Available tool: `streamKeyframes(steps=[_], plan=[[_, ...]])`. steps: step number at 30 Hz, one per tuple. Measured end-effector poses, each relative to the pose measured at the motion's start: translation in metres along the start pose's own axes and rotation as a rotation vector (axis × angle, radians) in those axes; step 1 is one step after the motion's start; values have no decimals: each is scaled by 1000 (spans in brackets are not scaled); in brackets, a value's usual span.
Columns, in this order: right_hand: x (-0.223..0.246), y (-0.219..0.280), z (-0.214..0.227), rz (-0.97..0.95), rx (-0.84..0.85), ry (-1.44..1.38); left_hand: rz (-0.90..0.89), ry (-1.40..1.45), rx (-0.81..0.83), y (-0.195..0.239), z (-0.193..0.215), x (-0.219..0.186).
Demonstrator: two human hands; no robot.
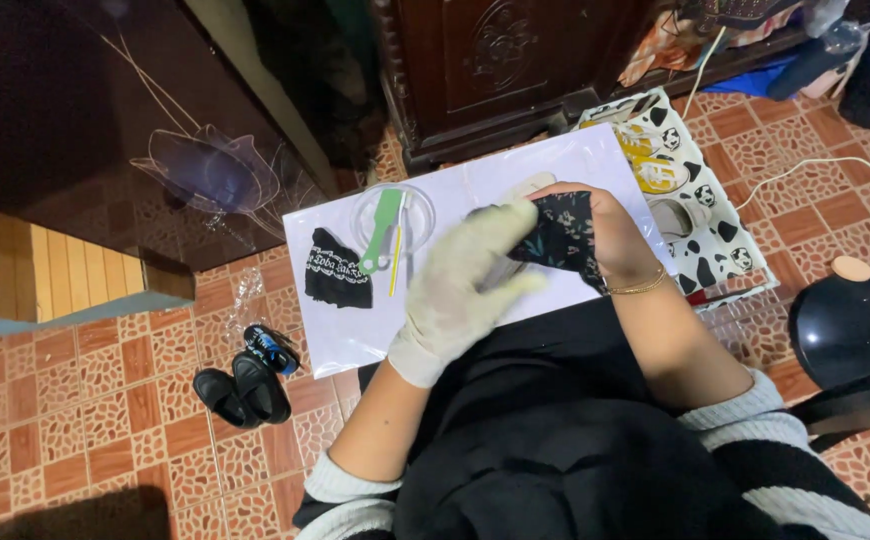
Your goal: The person wipes a single beige shoe with a dark cloth while wearing gloves. They repeatedly rub the upper, sides, and sole, occasionally flipping the shoe to reach different areas. The shoe remains on a white tray throughout the clip.
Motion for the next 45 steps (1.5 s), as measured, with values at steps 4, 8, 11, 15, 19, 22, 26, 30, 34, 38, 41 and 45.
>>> streamKeyframes(steps=[4,8,11,15,19,22,26,30,34,38,41,45], plan=[[-42,2,22,-96,-22,-154,226,-24,-98,5,19,39],[-84,-9,35,-241,-47,-389,672,436,0,29,-11,85],[-80,4,13,-259,6,-503,848,531,-80,40,-14,102],[-71,15,9,-59,45,-42,874,440,-76,49,-17,120],[-70,10,35,-106,-49,-147,823,121,-42,35,14,100],[-30,13,40,7,-115,-74,33,-521,-471,31,45,30],[-17,25,15,20,-155,-72,680,482,-208,22,-19,39],[-75,17,25,-57,-71,-119,587,1070,-254,42,-53,72],[-37,26,15,14,-159,312,871,845,-297,65,-57,98],[-31,24,-2,64,-136,410,946,781,-316,79,-63,112],[-70,25,-3,-43,-118,241,840,605,-212,79,-48,113],[-96,17,8,-51,-44,172,787,443,-97,84,-31,104]])
Point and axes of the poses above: each hand's wrist, its own y-axis away from the middle knuckle, its own z-axis out of the back of the hand, x = y × z, the point moved 10 cm from there along -y, towards the middle knuckle, and after that the axes turned 1 degree about -x, right-handed, at the moved point
